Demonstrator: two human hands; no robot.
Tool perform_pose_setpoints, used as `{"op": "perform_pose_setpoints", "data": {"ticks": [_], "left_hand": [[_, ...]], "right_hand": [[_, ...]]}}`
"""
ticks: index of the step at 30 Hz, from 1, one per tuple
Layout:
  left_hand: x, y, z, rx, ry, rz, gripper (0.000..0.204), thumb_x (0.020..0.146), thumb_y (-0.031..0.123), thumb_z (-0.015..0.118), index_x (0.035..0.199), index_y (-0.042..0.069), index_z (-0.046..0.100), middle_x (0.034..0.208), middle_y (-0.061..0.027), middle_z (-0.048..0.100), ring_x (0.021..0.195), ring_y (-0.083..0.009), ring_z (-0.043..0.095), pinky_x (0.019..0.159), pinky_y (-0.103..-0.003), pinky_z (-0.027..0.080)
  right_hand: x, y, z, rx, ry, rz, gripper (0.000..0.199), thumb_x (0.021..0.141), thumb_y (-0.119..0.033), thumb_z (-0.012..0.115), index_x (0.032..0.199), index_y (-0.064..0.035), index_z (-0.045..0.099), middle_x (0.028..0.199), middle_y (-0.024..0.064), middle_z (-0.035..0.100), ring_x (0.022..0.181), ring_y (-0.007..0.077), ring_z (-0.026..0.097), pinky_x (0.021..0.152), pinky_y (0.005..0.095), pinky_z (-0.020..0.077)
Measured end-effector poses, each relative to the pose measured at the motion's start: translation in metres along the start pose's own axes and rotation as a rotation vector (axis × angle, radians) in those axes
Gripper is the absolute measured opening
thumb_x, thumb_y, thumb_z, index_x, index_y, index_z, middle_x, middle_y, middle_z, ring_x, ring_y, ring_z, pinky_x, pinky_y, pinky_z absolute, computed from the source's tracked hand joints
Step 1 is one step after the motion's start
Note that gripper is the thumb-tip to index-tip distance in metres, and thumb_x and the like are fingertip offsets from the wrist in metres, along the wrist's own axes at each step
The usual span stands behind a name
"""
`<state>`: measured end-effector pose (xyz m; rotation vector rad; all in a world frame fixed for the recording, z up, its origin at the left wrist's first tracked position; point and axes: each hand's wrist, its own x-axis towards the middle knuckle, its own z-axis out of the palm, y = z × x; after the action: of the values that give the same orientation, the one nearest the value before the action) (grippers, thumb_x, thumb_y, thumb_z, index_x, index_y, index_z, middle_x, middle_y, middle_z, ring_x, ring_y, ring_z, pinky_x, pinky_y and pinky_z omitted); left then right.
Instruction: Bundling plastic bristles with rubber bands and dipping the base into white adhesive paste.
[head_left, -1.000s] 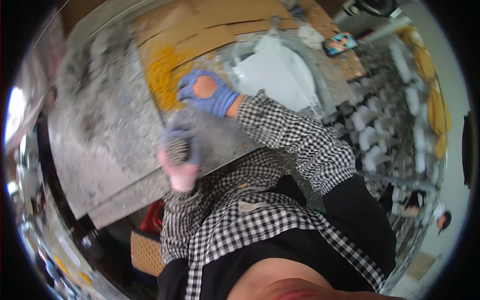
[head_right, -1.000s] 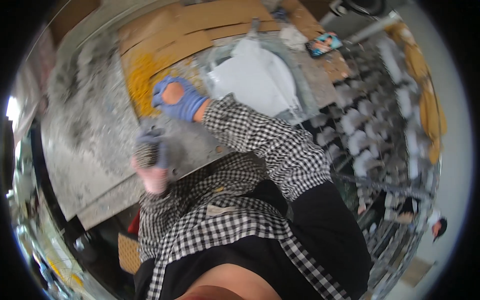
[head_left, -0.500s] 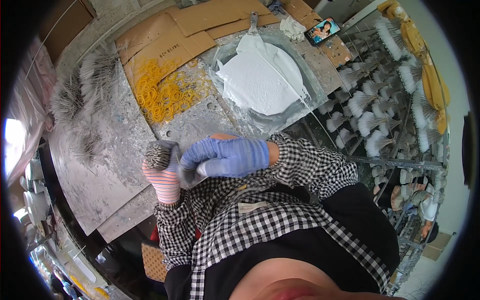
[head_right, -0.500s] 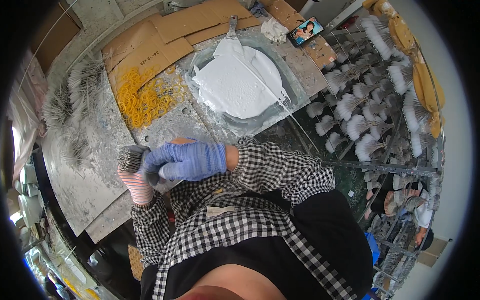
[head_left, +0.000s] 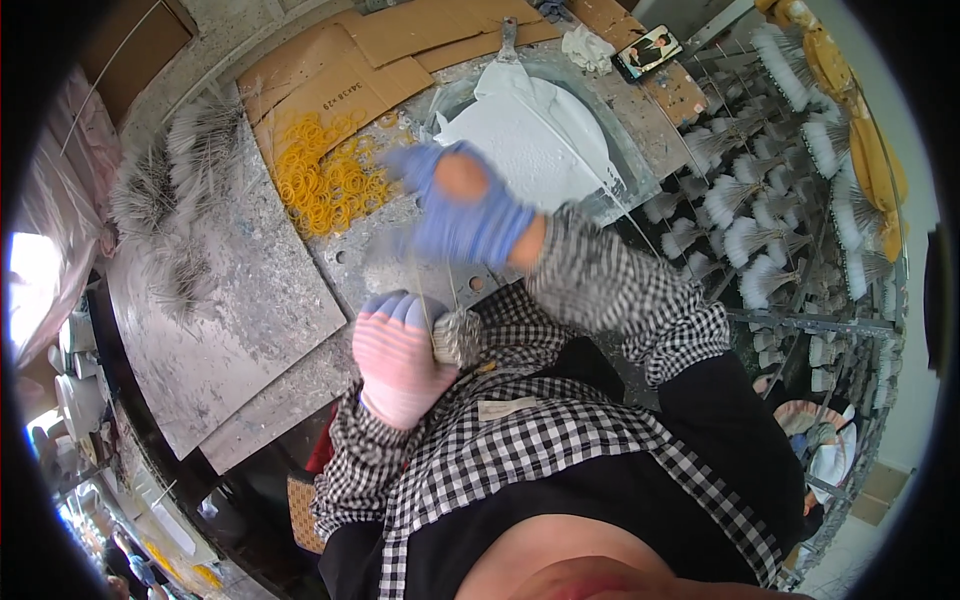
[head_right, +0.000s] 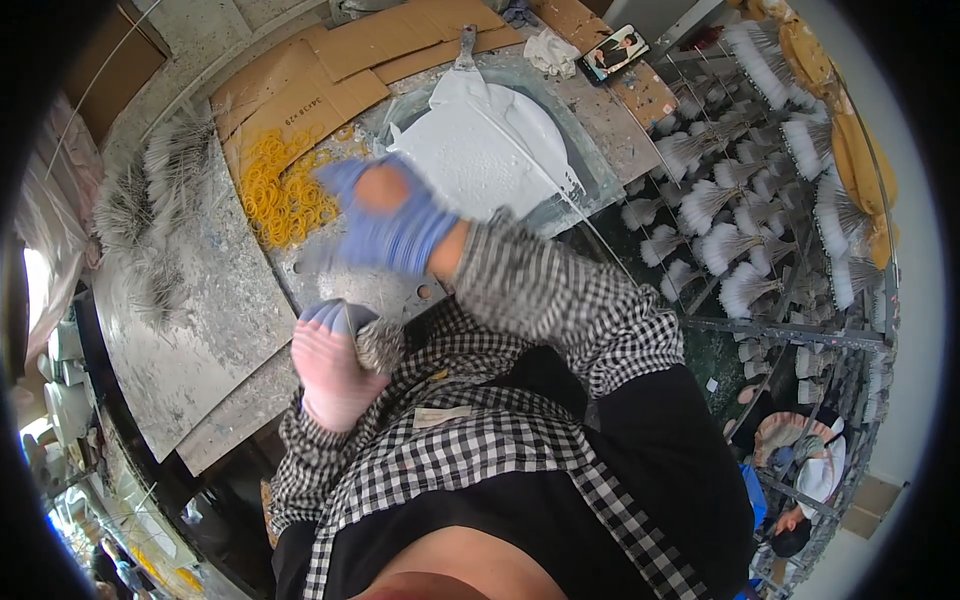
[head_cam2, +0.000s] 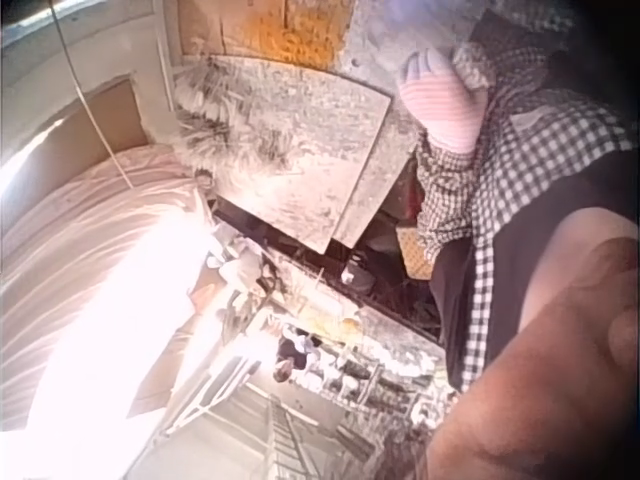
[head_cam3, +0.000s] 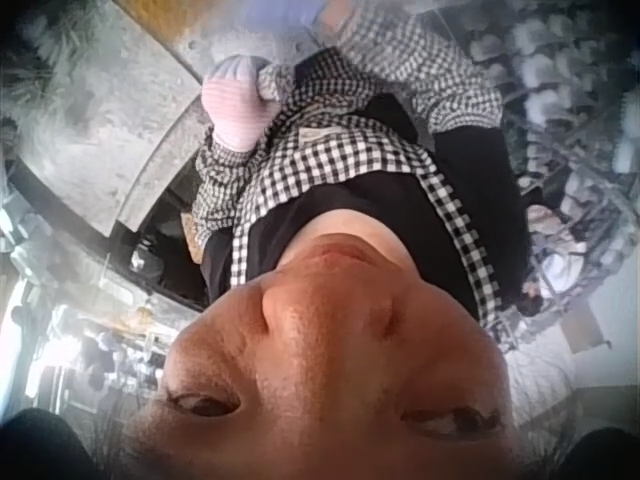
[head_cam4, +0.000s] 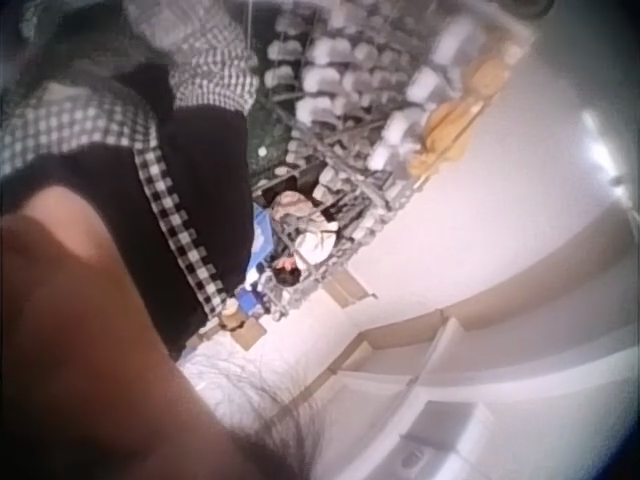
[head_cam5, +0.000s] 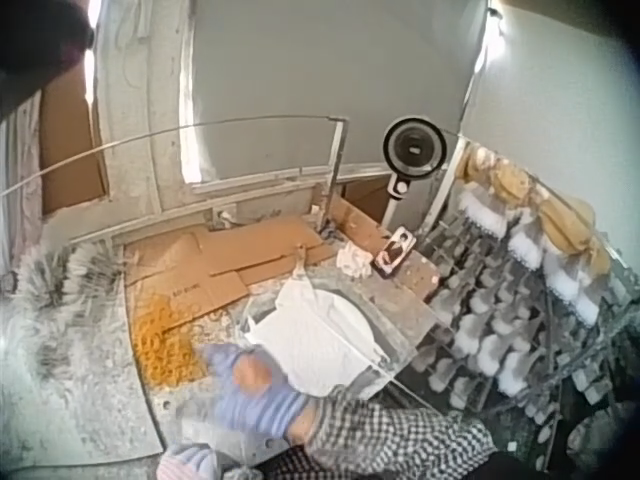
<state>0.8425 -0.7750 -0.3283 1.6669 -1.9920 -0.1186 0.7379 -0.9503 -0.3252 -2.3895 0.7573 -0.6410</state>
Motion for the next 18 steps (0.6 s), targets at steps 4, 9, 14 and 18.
{"op": "perform_pose_setpoints", "data": {"ticks": [4, 9, 14, 18], "left_hand": [[-0.014, -0.005, -0.010, -0.973, -0.100, -0.443, 0.032, 0.072, 0.007, 0.075, 0.099, 0.006, 0.058, 0.091, -0.0125, 0.068, 0.091, -0.0234, 0.067, 0.081, -0.041, 0.055], [-0.036, -0.046, 0.015, -1.066, -0.121, -0.314, 0.040, 0.081, 0.015, 0.077, 0.117, 0.002, 0.062, 0.121, -0.0121, 0.065, 0.102, -0.0291, 0.066, 0.098, -0.049, 0.051], [0.015, 0.020, 0.014, -0.232, -0.157, -0.182, 0.025, 0.072, 0.011, 0.076, 0.095, 0.004, 0.065, 0.080, -0.0086, 0.071, 0.083, -0.0236, 0.070, 0.085, -0.039, 0.054], [0.014, 0.016, -0.005, -1.270, -0.242, -0.583, 0.019, 0.074, 0.000, 0.068, 0.089, 0.005, 0.058, 0.081, -0.0098, 0.066, 0.077, -0.0245, 0.065, 0.082, -0.038, 0.054]], "right_hand": [[-0.009, 0.020, -0.012, 1.215, -0.496, 0.596, 0.070, 0.083, -0.048, 0.078, 0.132, -0.0018, 0.060, 0.112, 0.0109, 0.072, 0.104, 0.0267, 0.070, 0.096, 0.0392, 0.0550], [-0.035, -0.066, -0.003, 0.248, -0.015, -0.514, 0.043, 0.081, -0.035, 0.072, 0.117, -0.0110, 0.071, 0.102, 0.0141, 0.075, 0.097, 0.0255, 0.071, 0.089, 0.0360, 0.0547], [0.011, 0.029, -0.003, 0.245, -0.444, 0.309, 0.043, 0.085, -0.039, 0.074, 0.110, -0.0046, 0.075, 0.100, 0.0126, 0.076, 0.076, 0.0202, 0.073, 0.075, 0.0339, 0.0580], [-0.019, 0.031, -0.014, 1.241, -0.355, 0.614, 0.051, 0.089, -0.047, 0.074, 0.106, 0.0012, 0.075, 0.102, 0.0135, 0.075, 0.090, 0.0202, 0.074, 0.075, 0.0289, 0.0579]]}}
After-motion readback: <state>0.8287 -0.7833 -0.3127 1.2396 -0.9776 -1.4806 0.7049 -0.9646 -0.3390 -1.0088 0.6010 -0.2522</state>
